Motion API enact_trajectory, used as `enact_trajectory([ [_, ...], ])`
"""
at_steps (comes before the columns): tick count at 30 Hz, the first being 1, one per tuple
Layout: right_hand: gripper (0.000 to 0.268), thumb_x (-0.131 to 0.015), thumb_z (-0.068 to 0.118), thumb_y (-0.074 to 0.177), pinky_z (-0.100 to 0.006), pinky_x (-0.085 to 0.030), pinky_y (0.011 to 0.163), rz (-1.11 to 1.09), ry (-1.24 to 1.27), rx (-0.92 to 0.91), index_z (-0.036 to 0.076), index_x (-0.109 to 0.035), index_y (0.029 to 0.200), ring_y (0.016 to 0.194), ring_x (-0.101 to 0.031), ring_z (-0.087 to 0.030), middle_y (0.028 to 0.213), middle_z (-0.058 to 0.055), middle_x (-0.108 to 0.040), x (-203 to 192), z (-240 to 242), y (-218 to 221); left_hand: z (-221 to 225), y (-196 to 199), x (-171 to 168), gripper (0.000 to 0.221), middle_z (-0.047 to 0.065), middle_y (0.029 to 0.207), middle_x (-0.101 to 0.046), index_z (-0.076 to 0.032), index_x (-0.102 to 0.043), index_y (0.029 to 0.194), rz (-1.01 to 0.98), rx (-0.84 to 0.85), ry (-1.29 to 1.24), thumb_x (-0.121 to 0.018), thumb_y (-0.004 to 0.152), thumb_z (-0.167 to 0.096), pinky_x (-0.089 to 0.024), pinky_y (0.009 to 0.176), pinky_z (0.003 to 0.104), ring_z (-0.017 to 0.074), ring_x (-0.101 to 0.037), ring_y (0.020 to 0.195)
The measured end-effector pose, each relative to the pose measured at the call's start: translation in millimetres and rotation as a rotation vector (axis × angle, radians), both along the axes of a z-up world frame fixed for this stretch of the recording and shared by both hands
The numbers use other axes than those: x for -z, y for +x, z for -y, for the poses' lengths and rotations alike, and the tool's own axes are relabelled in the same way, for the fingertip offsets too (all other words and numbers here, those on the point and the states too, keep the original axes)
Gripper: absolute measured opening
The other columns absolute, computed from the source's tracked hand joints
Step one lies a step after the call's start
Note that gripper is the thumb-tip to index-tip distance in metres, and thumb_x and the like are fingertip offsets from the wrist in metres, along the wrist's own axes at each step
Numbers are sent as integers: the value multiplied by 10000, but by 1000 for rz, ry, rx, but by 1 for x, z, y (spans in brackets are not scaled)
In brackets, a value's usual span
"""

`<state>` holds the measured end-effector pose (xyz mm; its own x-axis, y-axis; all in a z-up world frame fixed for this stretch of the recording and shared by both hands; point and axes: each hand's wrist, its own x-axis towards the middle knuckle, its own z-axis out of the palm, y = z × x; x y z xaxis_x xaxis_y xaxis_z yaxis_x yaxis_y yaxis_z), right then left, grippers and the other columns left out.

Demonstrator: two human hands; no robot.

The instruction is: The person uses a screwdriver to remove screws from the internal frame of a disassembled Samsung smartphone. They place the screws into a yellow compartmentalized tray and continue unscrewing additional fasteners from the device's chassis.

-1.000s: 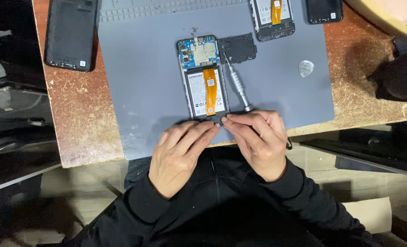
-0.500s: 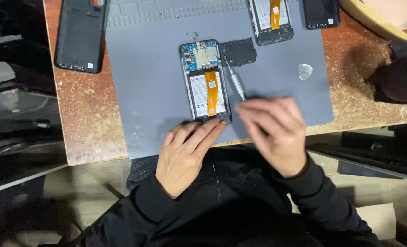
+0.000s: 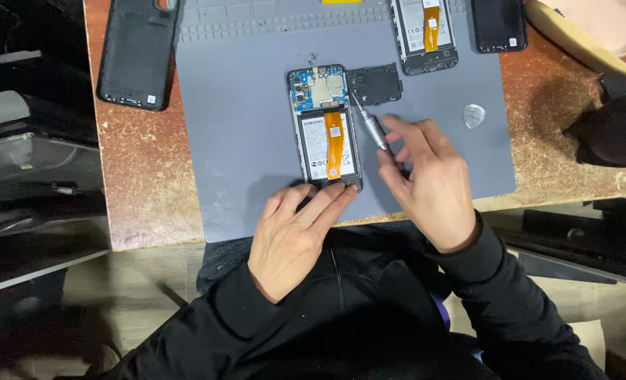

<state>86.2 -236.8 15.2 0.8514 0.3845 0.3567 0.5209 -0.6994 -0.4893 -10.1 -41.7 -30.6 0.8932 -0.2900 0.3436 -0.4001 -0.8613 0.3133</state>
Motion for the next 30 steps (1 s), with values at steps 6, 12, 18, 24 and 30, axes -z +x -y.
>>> enact_trajectory([
  [6,242,-663,21,912,-491,-572,607,-84,-61,90,-15,-710,1147,730,-658,-350,940,-125,-556,14,4,7,-1,12,-3,238,-79,1172,-640,-226,-701,1235,102,22,-52,-583,1033,-179,-438,967,316,164,-564,1091],
  [12,238,-561,31,1013,-475,-560,620,-289,-21,27,-20,-633,1233,700,-616,-355,906,-134,-480,20,19,18,0,14,2,206,-63,1159,-647,-215,-714,1201,140,16,-92,-599,1034,-176,-457,934,323,176,-578,1084],
  [18,429,-502,21,984,-343,-455,649,-497,349,-110,-73,-563,1398,708,-577,-244,892,-202,-702,1,17,29,-2,16,-5,212,-44,1158,-665,-187,-724,1209,154,37,-145,-584,1052,-165,-465,928,327,197,-587,1074],
  [24,516,-419,100,939,-288,-418,701,-608,586,-129,-16,-580,1416,754,-554,-203,804,-141,-605,-5,15,34,-2,14,-5,211,-39,1162,-676,-183,-718,1219,156,32,-166,-585,1056,-162,-474,931,329,201,-600,1071],
  [30,332,-602,87,1066,-175,-505,618,-666,729,-218,48,-586,1395,695,-556,-61,909,-5,-617,-8,17,42,-5,13,-7,282,-138,1295,-672,-235,-684,1331,139,9,-19,-658,1053,-193,-435,843,311,161,-590,1086],
])
